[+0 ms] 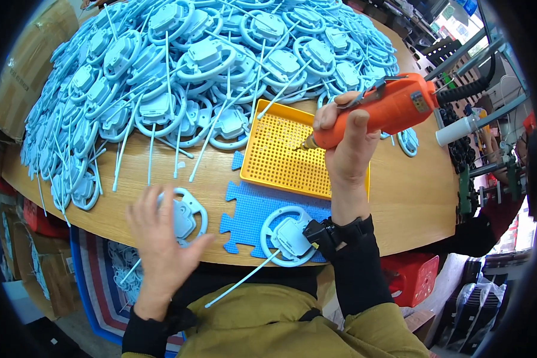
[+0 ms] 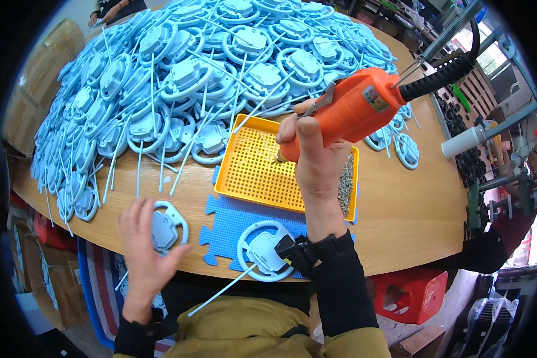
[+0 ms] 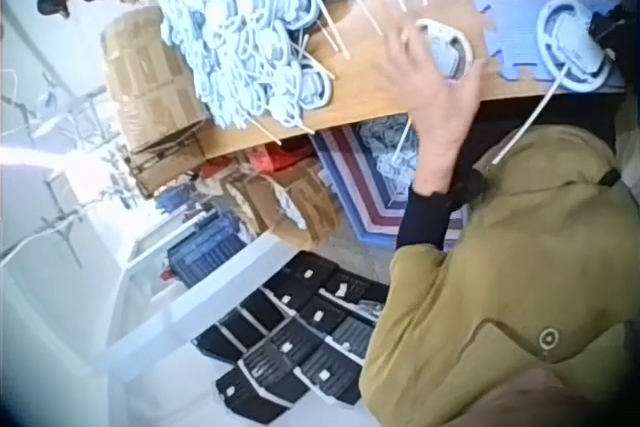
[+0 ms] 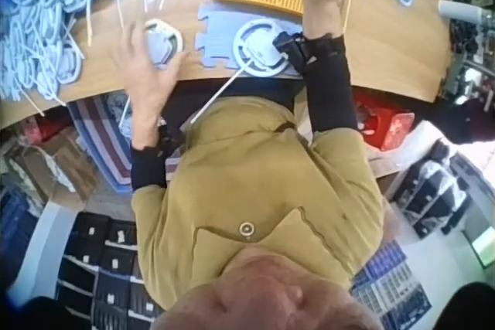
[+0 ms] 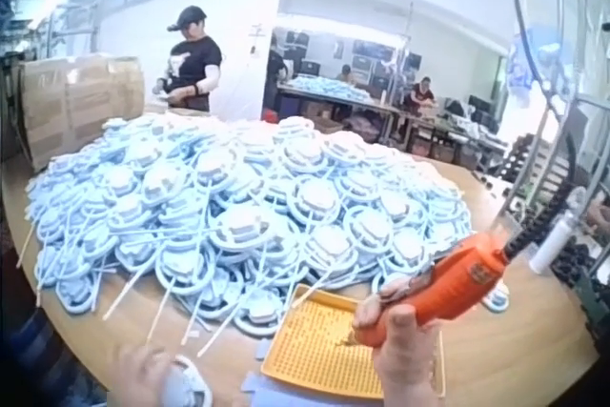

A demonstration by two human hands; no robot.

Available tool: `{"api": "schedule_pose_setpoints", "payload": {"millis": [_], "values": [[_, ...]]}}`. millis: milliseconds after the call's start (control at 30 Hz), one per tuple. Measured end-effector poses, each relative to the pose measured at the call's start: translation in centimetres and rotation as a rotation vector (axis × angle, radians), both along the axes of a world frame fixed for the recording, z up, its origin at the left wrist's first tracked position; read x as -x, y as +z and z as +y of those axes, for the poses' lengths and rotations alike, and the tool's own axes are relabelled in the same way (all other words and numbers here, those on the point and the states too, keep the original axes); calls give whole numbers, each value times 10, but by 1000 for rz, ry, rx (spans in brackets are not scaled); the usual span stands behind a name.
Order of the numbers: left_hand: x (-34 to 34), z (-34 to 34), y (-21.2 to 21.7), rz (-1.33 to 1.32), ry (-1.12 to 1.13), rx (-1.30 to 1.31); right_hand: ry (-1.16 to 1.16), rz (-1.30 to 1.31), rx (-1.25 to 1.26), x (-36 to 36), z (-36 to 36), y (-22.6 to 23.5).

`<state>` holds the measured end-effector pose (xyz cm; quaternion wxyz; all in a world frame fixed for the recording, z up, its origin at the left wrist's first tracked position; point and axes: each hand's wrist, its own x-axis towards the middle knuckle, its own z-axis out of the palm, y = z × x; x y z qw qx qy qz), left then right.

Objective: Assembling blue plastic components using an electric screwdriver at a factory workbench.

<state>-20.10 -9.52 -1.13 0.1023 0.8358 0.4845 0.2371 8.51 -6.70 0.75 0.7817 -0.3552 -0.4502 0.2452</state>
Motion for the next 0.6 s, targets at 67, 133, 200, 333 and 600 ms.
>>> {"api": "schedule_pose_setpoints", "payload": {"millis": [67, 133, 200, 333, 600], "values": [[18, 5, -5, 33, 43, -11, -8, -10, -5, -1, 6, -4], [28, 6, -15, 114, 25, -4, -21, -27, -8, -4, 8, -7], [31, 5, -19, 58, 8, 21, -28, -28, -13, -5, 11, -8], [18, 1, -12, -96, -69, 53, -12, -14, 20, -5, 12, -13], [-31, -3, -17, -61, -222, 4, 0, -17, 6, -7, 14, -13]]}}
